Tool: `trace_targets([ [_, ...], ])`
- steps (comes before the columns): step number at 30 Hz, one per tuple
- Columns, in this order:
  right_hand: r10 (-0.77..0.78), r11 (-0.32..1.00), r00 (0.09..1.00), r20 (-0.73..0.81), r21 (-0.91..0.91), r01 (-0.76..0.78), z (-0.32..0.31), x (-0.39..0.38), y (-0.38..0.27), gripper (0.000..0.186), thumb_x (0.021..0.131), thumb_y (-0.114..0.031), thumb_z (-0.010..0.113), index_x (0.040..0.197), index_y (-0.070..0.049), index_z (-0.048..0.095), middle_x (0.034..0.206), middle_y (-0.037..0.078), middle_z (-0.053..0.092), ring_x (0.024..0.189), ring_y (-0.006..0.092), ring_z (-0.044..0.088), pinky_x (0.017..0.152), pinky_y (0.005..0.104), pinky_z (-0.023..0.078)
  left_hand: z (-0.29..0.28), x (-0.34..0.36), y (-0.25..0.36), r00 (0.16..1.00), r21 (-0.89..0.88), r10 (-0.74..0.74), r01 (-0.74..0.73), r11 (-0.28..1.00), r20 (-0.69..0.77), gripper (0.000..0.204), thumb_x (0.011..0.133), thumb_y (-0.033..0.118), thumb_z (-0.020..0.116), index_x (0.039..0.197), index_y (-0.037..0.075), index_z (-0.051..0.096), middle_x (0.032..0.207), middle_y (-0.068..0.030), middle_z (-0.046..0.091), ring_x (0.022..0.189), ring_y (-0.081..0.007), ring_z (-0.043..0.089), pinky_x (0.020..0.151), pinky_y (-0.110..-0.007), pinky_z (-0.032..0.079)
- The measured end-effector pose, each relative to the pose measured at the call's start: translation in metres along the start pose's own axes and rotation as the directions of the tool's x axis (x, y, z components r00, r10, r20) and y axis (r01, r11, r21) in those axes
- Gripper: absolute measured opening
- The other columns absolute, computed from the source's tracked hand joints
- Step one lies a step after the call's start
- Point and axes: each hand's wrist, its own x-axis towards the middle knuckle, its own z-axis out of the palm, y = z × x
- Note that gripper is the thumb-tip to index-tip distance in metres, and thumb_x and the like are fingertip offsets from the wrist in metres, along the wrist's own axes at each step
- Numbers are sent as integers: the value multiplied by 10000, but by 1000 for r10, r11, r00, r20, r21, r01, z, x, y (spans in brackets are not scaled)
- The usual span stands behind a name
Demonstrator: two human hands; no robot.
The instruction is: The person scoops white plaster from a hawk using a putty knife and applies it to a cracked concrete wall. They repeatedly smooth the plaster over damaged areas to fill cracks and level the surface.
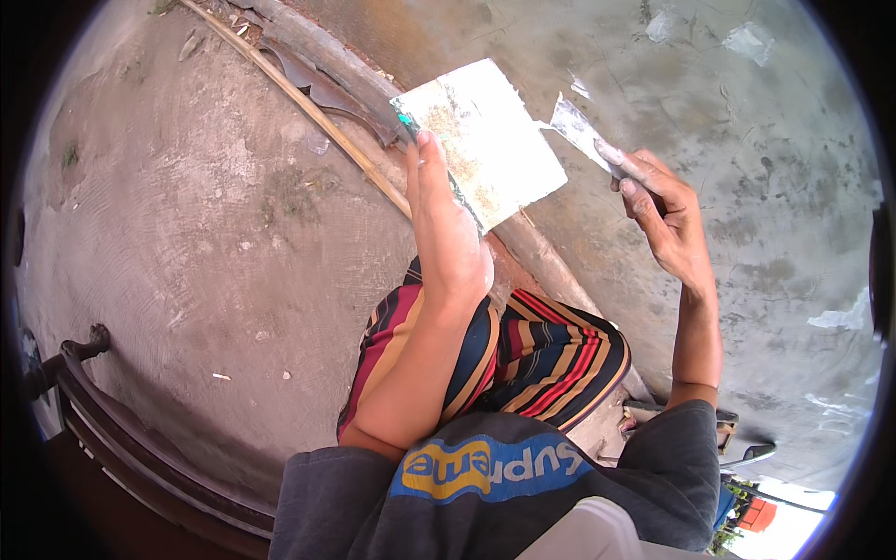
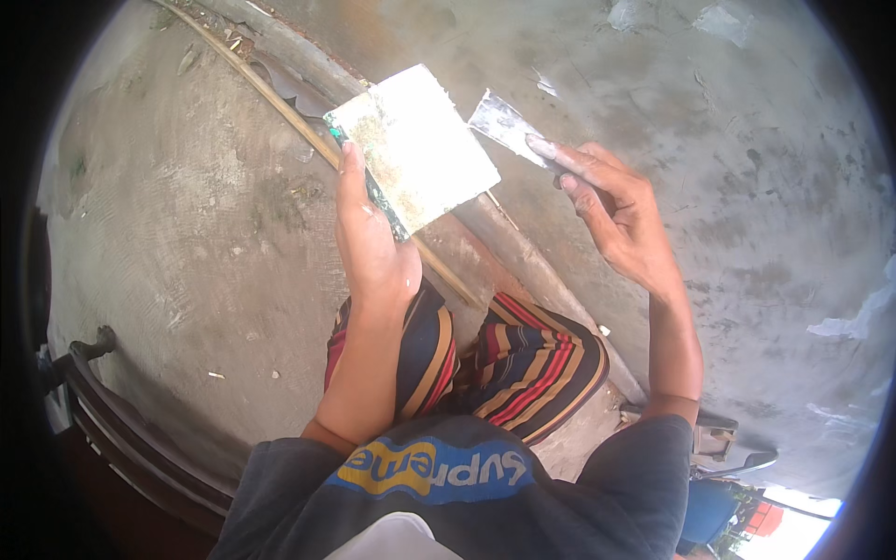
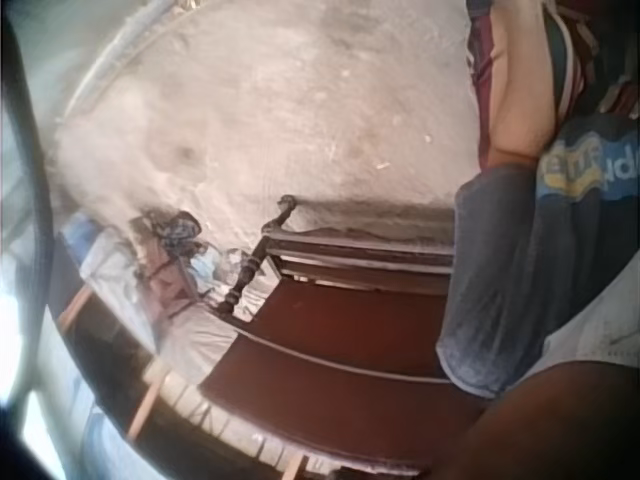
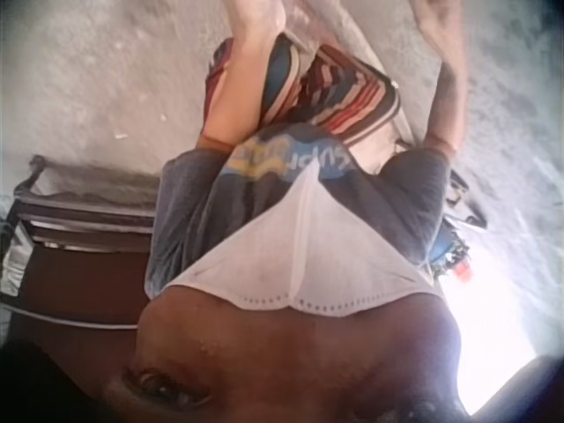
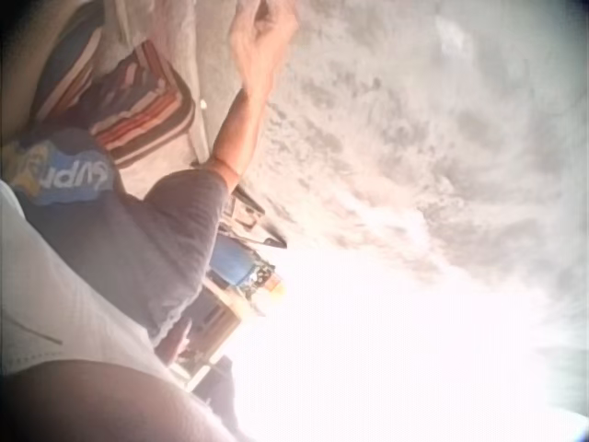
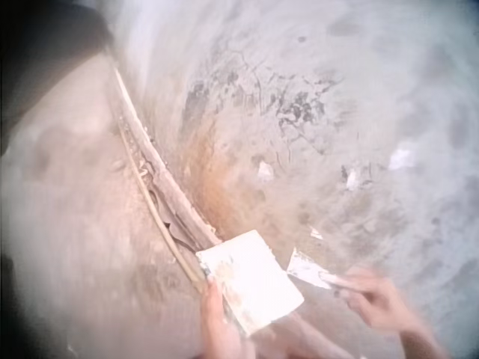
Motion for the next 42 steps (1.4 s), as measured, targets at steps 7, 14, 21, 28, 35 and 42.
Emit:
trace_targets([
  [7,-189,923,974,123,-316,219,-2,3,-13,487,762,134,480,1181,-48,650,840,96,532,657,181,473,572,296,389,-3,8,4,998,-5,-32,32,999,52,453,1022,339,396,1339,16,423,1278,-82,532,1173,-177,511,1001,-347,388],
  [14,-131,975,978,162,-158,156,-22,-16,7,450,790,127,486,1170,-45,655,826,93,549,668,181,485,592,309,404,1,4,-6,990,-101,-141,142,985,18,414,1015,305,433,1305,13,473,1234,-68,576,1127,-175,553,965,-351,430],
  [21,-149,989,980,130,19,148,-29,-36,23,480,769,95,468,1182,-69,650,874,101,608,693,174,492,612,312,407,2,1,-11,970,-96,-232,237,967,67,383,1009,284,450,1288,23,486,1216,-70,583,1116,-179,563,965,-363,440],
  [28,-47,853,986,160,519,-43,-46,-51,58,348,931,-101,531,1271,-37,563,838,102,586,558,116,490,485,254,413,0,3,-12,979,-34,-197,199,979,47,377,996,258,474,1267,-3,488,1185,-89,597,1096,-191,582,953,-381,455],
  [35,-79,388,991,104,919,-66,11,-20,61,475,981,-262,500,1401,-86,366,799,131,506,511,114,466,437,232,403,-1,-2,-16,976,-62,-211,214,975,57,344,947,169,521,1231,-24,500,1153,-107,617,1053,-206,620,938,-379,491],
  [42,-389,882,914,-111,242,405,36,-14,55,338,969,-123,495,1270,7,573,765,68,563,582,119,426,510,274,360,-4,-3,-14,972,-89,-229,232,969,49,282,958,186,501,1179,14,532,1117,-77,613,1029,-169,601,903,-342,473],
])
